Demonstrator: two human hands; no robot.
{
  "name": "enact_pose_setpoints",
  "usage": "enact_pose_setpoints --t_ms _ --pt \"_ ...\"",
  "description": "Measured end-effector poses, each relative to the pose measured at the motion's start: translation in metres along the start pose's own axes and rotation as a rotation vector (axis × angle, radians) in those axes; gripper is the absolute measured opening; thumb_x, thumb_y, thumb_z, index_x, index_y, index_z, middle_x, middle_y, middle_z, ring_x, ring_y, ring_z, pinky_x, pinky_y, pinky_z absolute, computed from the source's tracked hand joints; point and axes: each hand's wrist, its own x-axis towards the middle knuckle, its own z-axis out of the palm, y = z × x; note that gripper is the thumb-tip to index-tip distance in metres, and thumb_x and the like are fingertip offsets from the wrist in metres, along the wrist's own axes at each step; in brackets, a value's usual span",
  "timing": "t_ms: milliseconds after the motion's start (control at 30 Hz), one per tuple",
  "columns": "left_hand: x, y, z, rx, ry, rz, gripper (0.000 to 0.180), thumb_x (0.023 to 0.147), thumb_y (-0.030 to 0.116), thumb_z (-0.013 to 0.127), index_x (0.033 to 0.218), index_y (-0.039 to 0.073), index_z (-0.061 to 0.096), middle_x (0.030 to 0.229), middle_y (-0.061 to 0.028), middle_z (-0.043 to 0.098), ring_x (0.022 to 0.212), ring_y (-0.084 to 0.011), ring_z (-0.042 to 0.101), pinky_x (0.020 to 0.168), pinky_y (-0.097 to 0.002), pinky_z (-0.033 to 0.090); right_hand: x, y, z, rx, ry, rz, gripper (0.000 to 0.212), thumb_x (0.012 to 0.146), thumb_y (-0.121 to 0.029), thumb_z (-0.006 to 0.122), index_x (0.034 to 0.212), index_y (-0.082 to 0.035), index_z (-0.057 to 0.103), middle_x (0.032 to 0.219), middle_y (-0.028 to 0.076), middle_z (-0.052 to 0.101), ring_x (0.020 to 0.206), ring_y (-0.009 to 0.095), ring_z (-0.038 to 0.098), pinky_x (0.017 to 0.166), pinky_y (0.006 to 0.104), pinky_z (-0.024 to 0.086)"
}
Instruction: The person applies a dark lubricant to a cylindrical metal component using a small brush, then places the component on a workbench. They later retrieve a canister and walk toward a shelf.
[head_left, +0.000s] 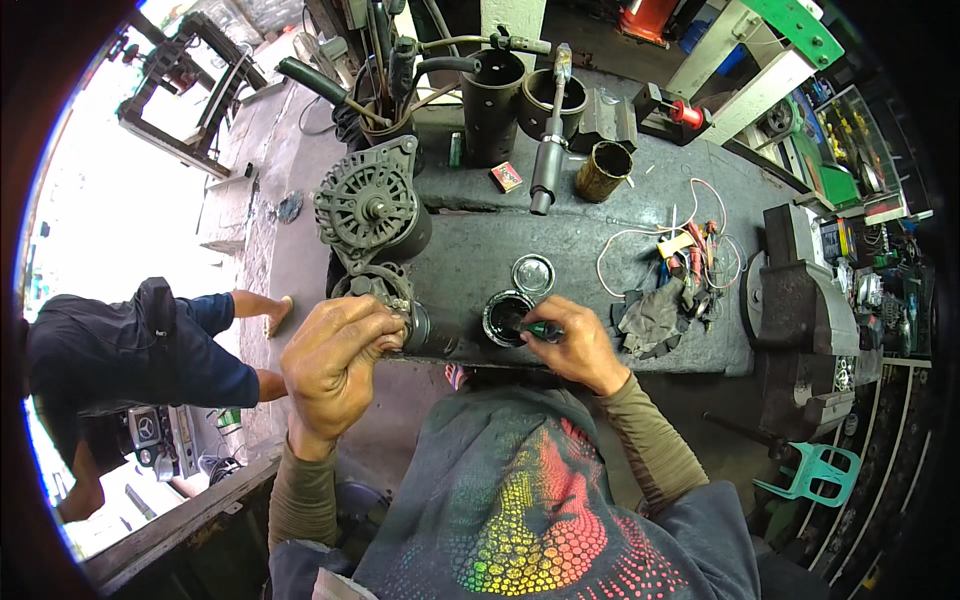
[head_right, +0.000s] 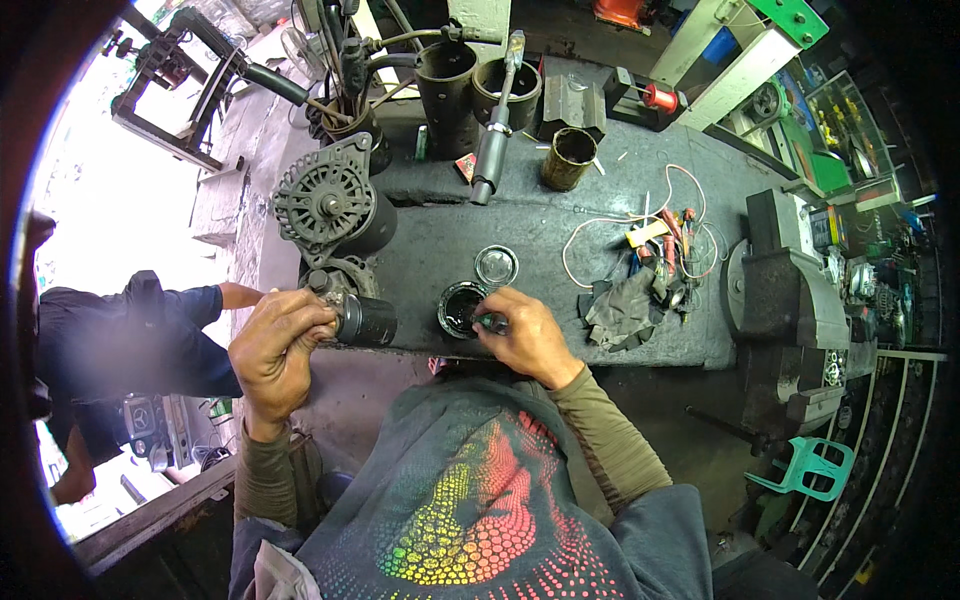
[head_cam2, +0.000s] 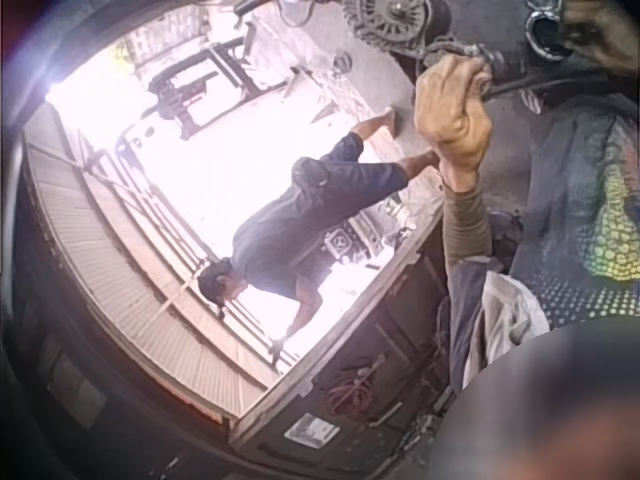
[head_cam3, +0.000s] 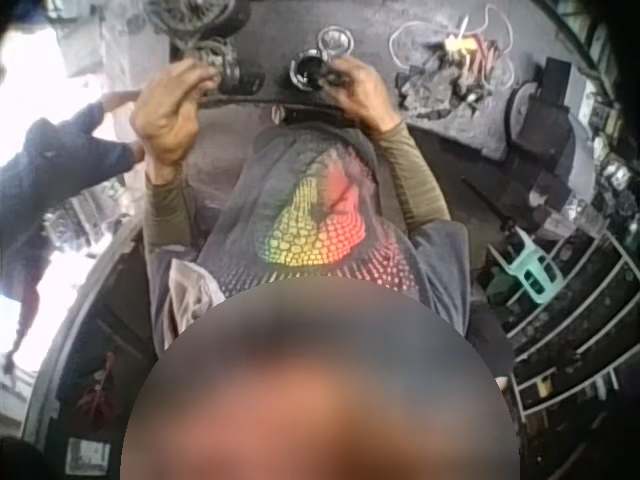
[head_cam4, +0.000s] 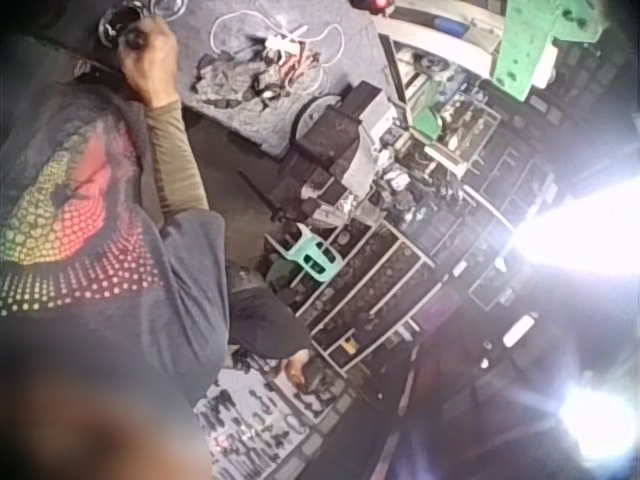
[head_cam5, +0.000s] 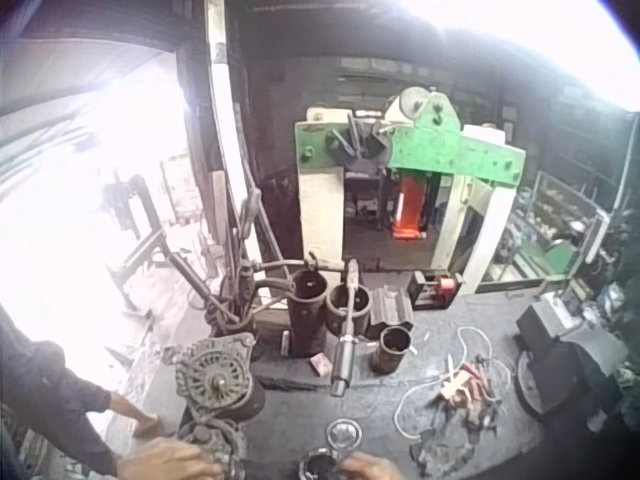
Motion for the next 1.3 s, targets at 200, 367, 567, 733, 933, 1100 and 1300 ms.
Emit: enact_pose_setpoints --t_ms 200,367,567,733,933,1100,1300 --pt "-0.001 0.001 0.002 -0.003 0.003 -0.016 0.019 0.076 -0.008 0.078 0.095 -0.003 0.076 0.091 -0.0108 0.074 0.088 -0.0257 0.070 0.080 -0.0347 0.055 0.000 -0.003 -0.004 -0.032 -0.004 -0.074 0.022 0.082 -0.012 0.084 0.099 -0.003 0.073 0.094 0.014 0.071 0.085 0.033 0.071 0.074 0.0403 0.056" --pt "-0.001 0.001 0.004 0.012 0.004 0.000 0.022 0.074 -0.009 0.078 0.095 -0.001 0.077 0.092 -0.0107 0.074 0.087 -0.0266 0.070 0.080 -0.0353 0.055 -0.008 -0.002 -0.014 0.369 0.251 0.314 0.021 0.088 -0.014 0.085 0.096 -0.001 0.072 0.078 0.005 0.070 0.067 0.013 0.065 0.061 0.0303 0.054" --pt "-0.002 0.000 0.009 -0.020 -0.003 -0.041 0.020 0.076 -0.007 0.078 0.095 -0.001 0.077 0.092 -0.0110 0.075 0.087 -0.0269 0.071 0.081 -0.0356 0.055 -0.021 0.014 -0.016 1.014 0.519 0.581 0.019 0.095 -0.016 0.080 0.094 0.000 0.069 0.077 0.008 0.069 0.057 0.013 0.064 0.051 0.0287 0.055" --pt "-0.002 0.000 0.016 -0.076 0.003 -0.081 0.017 0.079 -0.005 0.078 0.095 -0.001 0.077 0.093 -0.0104 0.075 0.088 -0.0259 0.071 0.082 -0.0354 0.055 -0.036 0.023 -0.020 1.261 0.514 0.611 0.017 0.099 -0.016 0.074 0.099 0.000 0.069 0.081 0.010 0.071 0.060 0.015 0.066 0.053 0.0295 0.057" --pt "-0.003 0.003 0.016 -0.149 -0.014 -0.145 0.013 0.085 -0.003 0.080 0.098 -0.003 0.076 0.096 -0.0119 0.075 0.088 -0.0211 0.070 0.080 -0.0316 0.056 -0.050 -0.007 -0.040 1.412 0.495 0.319 0.013 0.096 -0.007 0.069 0.107 -0.001 0.065 0.097 0.015 0.069 0.073 0.020 0.068 0.064 0.0367 0.059" --pt "0.001 0.008 0.020 -0.163 0.006 -0.180 0.012 0.088 -0.003 0.078 0.100 -0.003 0.077 0.098 -0.0116 0.074 0.089 -0.0186 0.070 0.079 -0.0292 0.056 -0.044 -0.050 -0.035 1.317 0.380 0.037 0.022 0.090 -0.005 0.073 0.109 0.002 0.064 0.109 0.019 0.063 0.083 0.027 0.070 0.072 0.0377 0.064" --pt "0.006 0.015 0.025 -0.246 0.051 -0.242 0.011 0.088 -0.002 0.078 0.099 -0.003 0.077 0.097 -0.0112 0.074 0.088 -0.0182 0.069 0.078 -0.0294 0.056 -0.032 -0.067 -0.026 1.124 0.336 -0.083 0.020 0.086 0.000 0.077 0.104 0.003 0.068 0.108 0.018 0.065 0.090 0.025 0.070 0.076 0.0386 0.064"
